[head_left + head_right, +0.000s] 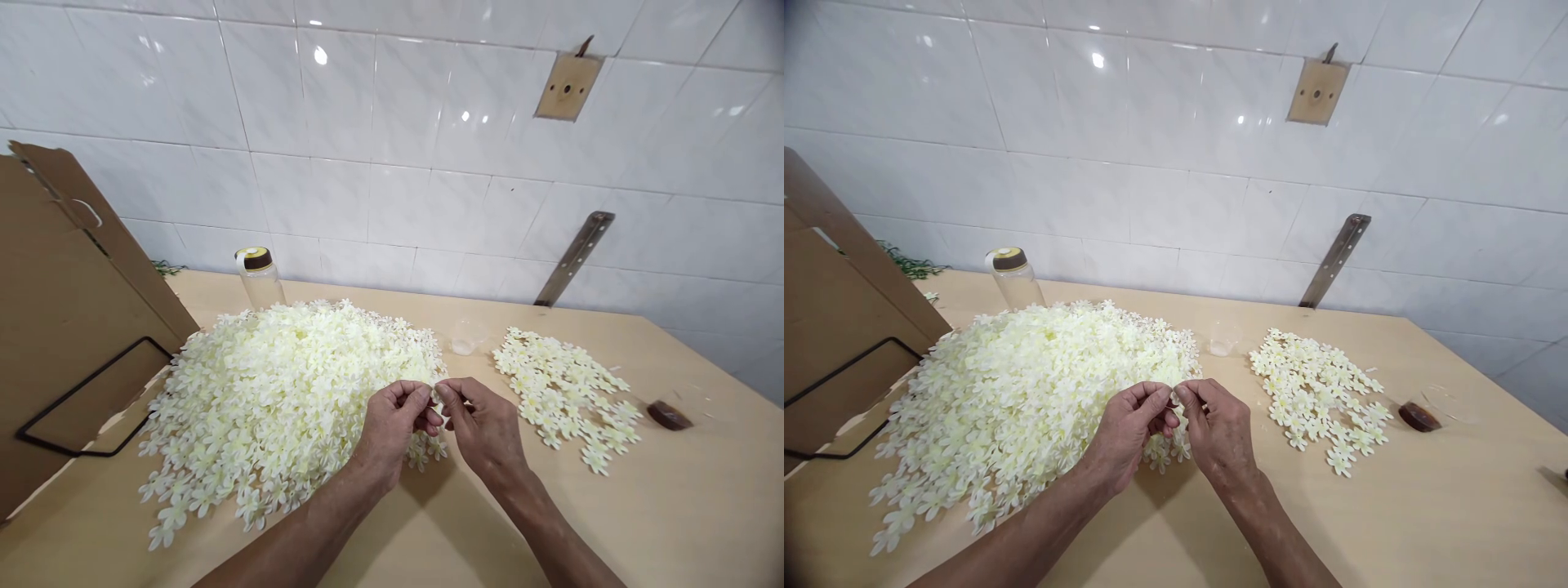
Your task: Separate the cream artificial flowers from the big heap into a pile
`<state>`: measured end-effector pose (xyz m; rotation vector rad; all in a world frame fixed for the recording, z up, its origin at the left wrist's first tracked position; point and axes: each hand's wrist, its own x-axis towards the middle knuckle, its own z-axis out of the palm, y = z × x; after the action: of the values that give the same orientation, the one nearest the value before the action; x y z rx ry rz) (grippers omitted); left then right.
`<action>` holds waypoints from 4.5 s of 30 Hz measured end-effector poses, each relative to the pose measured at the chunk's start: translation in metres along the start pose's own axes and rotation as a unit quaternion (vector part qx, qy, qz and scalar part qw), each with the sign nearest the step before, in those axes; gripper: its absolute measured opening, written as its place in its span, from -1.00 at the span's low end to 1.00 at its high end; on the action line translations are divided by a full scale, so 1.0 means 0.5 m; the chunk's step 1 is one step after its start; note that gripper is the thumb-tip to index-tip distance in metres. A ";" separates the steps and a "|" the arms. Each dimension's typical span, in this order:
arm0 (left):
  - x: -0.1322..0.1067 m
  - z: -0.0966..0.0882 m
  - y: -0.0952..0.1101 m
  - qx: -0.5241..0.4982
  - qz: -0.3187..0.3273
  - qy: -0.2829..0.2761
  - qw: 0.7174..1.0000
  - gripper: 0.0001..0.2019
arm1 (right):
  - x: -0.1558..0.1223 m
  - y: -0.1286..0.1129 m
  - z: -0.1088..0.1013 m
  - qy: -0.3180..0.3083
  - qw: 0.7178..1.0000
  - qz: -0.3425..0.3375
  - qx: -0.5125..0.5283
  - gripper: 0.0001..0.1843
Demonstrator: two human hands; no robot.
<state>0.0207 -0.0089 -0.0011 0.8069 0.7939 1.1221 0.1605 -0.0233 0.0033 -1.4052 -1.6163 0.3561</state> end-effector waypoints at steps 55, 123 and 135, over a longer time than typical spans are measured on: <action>-0.009 0.005 0.010 0.088 0.021 -0.030 0.995 -0.68 | 0.003 -0.012 -0.005 -0.168 0.956 0.145 0.190 -0.51; 0.001 -0.008 0.020 -0.036 -0.102 -0.013 0.994 -0.75 | 0.021 0.002 -0.033 -0.226 0.839 0.243 0.432 -0.64; 0.005 -0.008 0.010 0.127 -0.010 0.019 0.992 -0.75 | 0.016 0.003 -0.024 -0.235 0.876 0.247 0.341 -0.50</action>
<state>0.0157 -0.0049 0.0009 0.9908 0.9882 1.0337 0.1713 -0.0197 0.0121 -1.1844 -1.2468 1.5117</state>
